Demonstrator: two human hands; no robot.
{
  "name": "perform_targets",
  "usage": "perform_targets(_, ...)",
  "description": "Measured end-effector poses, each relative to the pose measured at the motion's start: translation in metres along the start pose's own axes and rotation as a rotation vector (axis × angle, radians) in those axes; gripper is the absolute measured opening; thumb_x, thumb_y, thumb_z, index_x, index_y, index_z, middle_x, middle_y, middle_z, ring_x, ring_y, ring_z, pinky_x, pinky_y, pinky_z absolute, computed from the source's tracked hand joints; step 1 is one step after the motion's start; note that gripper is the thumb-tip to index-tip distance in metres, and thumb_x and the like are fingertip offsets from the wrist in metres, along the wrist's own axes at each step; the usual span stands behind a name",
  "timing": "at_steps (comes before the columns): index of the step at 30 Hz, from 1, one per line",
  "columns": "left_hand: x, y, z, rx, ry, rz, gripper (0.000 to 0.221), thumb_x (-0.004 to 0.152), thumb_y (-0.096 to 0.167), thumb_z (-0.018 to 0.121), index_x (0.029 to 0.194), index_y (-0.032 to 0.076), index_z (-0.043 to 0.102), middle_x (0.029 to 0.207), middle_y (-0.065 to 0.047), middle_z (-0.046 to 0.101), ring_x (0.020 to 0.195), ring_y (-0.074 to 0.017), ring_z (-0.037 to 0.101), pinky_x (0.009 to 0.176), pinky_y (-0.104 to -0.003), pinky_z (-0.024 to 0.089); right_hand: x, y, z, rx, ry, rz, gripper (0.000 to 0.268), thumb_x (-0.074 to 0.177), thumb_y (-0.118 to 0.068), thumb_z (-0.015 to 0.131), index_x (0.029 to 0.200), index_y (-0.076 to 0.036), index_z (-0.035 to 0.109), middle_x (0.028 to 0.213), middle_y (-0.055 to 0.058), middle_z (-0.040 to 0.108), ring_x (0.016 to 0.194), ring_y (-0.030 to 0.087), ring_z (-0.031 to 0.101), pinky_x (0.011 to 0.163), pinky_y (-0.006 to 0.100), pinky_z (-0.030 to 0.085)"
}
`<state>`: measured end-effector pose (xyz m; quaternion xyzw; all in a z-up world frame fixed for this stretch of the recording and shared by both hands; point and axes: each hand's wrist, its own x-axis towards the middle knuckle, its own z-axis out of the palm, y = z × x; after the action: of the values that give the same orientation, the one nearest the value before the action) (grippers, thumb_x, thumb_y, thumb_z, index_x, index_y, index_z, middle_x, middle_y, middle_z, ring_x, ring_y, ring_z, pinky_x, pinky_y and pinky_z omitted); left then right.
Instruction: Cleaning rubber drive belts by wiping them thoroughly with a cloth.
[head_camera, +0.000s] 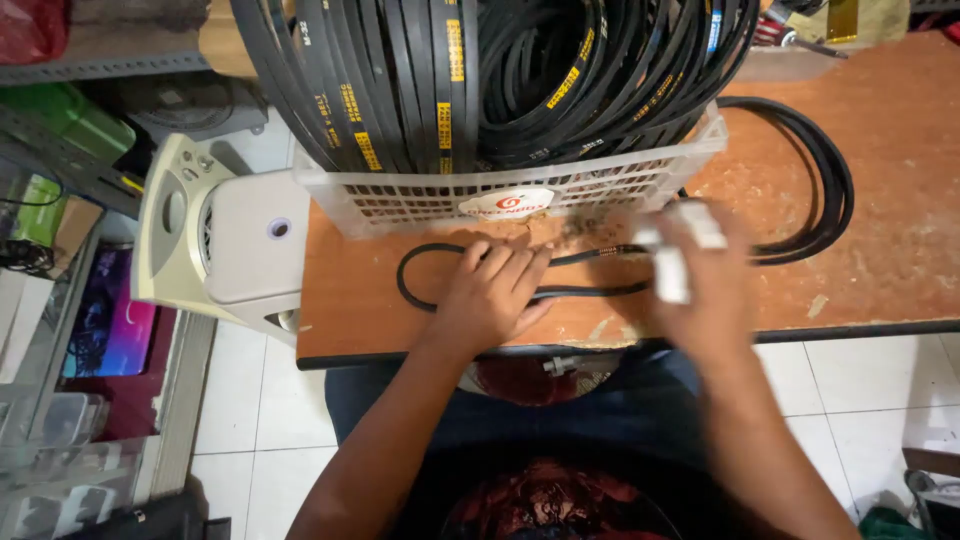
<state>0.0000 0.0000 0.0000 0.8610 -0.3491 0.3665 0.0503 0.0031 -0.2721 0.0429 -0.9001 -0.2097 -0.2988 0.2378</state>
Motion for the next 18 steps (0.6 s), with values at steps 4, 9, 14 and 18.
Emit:
perform_targets(4,-0.024,-0.002,0.044,-0.11,0.148,0.006,0.048,0.102,0.048,0.055,0.111,0.002,0.068,0.099,-0.016,0.064,0.093,-0.0319,0.065,0.089,-0.048,0.046,0.006,-0.038,0.041,0.067,-0.108,-0.248,0.06,0.073,-0.014,0.075,0.132,-0.01,0.067,0.124,0.029,0.06,0.111,0.05,0.064,0.096,0.057,0.052)
perform_targets(9,-0.03,-0.002,0.047,-0.117,0.163,0.042,0.043,0.103,0.044,0.055,0.094,0.003,0.067,0.092,-0.015,0.062,0.086,-0.0315,0.063,0.082,-0.046,0.047,0.0,-0.05,0.05,0.109,-0.091,-0.341,0.05,0.086,-0.022,0.068,0.135,-0.012,0.063,0.122,0.02,0.062,0.109,0.042,0.065,0.091,0.054,0.05)
perform_targets(14,-0.005,0.004,0.017,-0.125,0.196,0.021,0.032,0.102,0.032,0.061,0.108,0.002,0.068,0.091,-0.014,0.062,0.085,-0.0306,0.065,0.08,-0.042,0.05,-0.015,-0.021,0.041,-0.071,-0.014,-0.25,0.042,0.086,-0.022,0.072,0.128,-0.022,0.07,0.12,0.013,0.065,0.12,0.035,0.062,0.113,0.065,0.031)
perform_targets(18,-0.003,0.004,0.013,-0.13,0.201,0.008,0.032,0.102,0.032,0.061,0.109,0.001,0.068,0.09,-0.014,0.062,0.083,-0.0295,0.064,0.079,-0.041,0.051,-0.028,0.029,0.042,-0.165,0.052,-0.172,0.047,0.081,-0.02,0.076,0.128,-0.019,0.071,0.118,0.014,0.064,0.119,0.034,0.062,0.111,0.061,0.037)
